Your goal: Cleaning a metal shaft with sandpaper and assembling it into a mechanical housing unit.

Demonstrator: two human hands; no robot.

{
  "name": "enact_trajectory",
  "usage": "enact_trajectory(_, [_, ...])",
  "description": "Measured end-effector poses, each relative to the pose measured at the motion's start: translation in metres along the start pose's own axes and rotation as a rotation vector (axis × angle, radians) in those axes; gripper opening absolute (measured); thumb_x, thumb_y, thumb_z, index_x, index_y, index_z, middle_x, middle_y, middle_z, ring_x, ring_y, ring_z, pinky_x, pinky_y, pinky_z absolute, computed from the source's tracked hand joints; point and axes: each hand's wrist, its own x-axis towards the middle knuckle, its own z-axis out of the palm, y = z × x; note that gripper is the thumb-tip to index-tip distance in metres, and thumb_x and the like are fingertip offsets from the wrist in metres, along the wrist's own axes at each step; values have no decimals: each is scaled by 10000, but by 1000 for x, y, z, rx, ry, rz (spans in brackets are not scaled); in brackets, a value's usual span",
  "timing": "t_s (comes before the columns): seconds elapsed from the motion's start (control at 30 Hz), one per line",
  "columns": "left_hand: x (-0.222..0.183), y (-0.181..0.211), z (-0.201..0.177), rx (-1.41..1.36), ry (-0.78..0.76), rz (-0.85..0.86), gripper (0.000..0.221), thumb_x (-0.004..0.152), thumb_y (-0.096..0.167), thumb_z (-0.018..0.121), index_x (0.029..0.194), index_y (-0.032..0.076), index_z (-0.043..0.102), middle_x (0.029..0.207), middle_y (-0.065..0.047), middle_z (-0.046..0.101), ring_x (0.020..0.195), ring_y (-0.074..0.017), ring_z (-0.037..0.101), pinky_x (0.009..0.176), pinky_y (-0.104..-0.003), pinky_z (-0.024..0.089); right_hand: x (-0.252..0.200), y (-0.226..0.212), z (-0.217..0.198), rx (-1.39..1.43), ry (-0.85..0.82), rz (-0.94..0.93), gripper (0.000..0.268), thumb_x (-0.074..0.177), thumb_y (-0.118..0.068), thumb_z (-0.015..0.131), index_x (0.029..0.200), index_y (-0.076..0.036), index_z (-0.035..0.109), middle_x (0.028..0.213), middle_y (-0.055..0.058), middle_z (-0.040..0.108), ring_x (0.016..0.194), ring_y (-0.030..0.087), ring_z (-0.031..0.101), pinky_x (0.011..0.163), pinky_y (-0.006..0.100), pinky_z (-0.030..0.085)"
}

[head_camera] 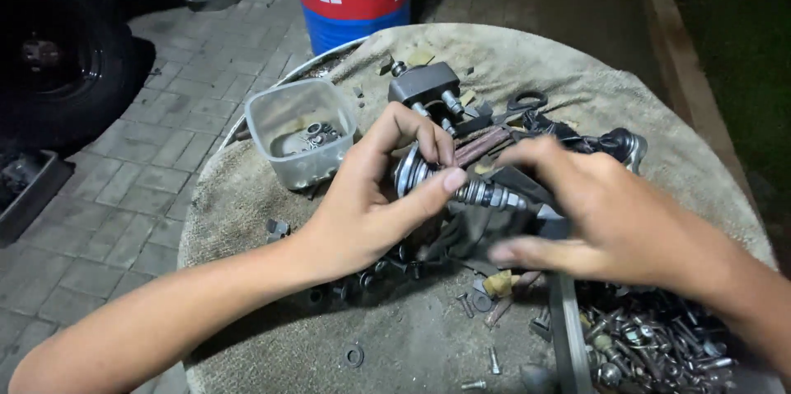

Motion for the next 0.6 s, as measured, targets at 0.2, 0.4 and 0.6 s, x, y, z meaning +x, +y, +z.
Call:
enact_trajectory(0.2, [-4, 7, 3, 201, -14, 165, 257, 960, 202, 676, 1002, 74, 457, 989, -92, 582, 936, -211, 603, 859, -324, 523, 0, -1, 4, -361, 267, -372, 399, 949, -384, 672, 1167, -59, 599, 895, 74, 683, 611, 177, 649, 485, 330, 538])
enact_trajectory(0.4, [-10, 10, 14, 312, -99, 351, 267, 950, 156, 714, 990, 22, 486, 987, -158, 606, 895, -274, 649, 830, -343, 561, 1, -15, 4, -643, 288, -442, 369, 1002, -463, 611, 1057, -99, 639, 853, 40, 632, 665, 201, 609, 560, 358, 426])
enact_trajectory(0.6, [-13, 10, 2, 420, -344, 406, 221, 1071, 182, 498, 1061, -37, 469, 1141, -258, 547, 946, -387, 613, 831, -422, 539, 1, -13, 0, -518, 253, -465, 185, 1000, -260, 606, 901, -104, 610, 788, 49, 578, 584, 229, 548, 511, 384, 411])
